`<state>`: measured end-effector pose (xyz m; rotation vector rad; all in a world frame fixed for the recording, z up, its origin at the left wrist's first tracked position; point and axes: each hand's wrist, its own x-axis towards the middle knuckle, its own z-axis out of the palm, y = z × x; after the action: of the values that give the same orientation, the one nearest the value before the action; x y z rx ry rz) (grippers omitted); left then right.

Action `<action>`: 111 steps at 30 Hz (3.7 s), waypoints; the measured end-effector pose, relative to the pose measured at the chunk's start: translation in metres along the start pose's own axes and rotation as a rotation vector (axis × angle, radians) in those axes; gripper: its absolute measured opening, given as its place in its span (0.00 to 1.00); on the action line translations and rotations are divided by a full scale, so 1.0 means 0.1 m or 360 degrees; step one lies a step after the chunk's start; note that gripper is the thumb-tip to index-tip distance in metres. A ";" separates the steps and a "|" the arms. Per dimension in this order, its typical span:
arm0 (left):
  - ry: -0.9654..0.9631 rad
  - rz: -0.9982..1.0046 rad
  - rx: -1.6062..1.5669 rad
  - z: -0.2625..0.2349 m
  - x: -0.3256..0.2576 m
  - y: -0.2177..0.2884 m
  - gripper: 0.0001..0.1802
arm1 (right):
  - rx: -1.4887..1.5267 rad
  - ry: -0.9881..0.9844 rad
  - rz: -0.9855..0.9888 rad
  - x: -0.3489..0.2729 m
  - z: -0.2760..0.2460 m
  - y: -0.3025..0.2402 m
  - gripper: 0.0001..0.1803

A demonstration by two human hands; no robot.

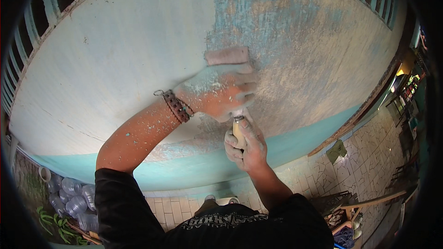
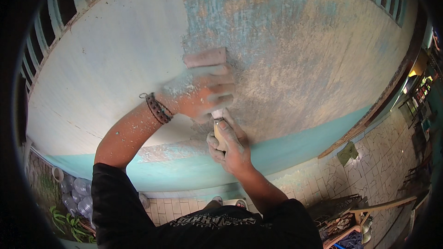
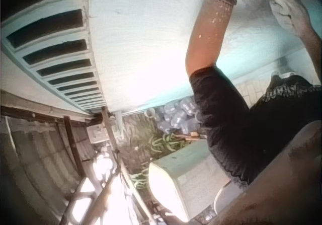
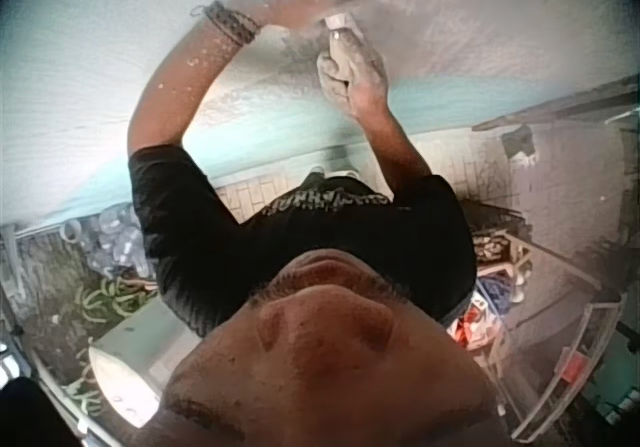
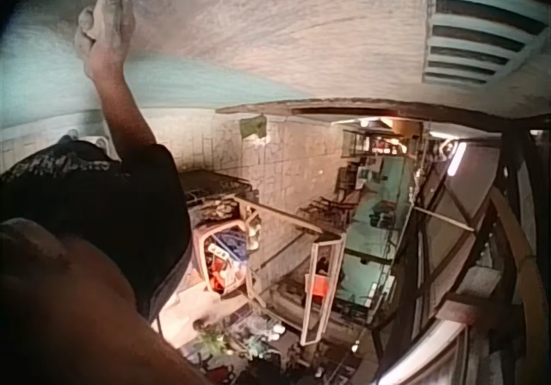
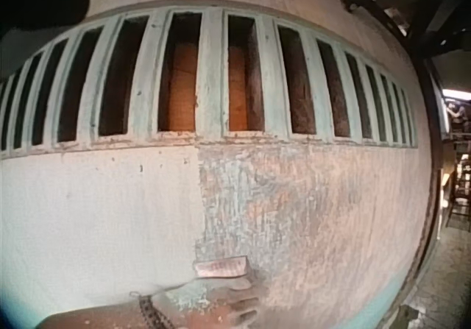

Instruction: The person scrapes old paint or plaster off a wall using a putty knife.

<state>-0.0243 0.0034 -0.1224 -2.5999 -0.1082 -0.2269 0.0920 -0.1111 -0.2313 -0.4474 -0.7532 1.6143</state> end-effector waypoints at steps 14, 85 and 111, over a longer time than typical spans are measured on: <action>-0.0060 0.0019 0.0303 -0.01 -0.07 0.15 0.26 | -0.0003 0.0055 0.0088 -0.06 -0.05 0.17 0.27; 0.1098 -0.2187 0.0678 0.32 -1.88 0.42 0.41 | -0.0516 0.0362 -0.0418 -0.29 -0.14 0.64 0.16; -0.0712 -0.2362 -0.1357 2.77 -3.80 3.98 0.17 | -0.1492 0.0391 0.0155 -0.54 -1.10 0.25 0.17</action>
<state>-0.3108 -0.2106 -0.6241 -2.6346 -2.5287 -0.1888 0.1571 -0.1407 -0.3338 -1.3373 -1.2870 1.1745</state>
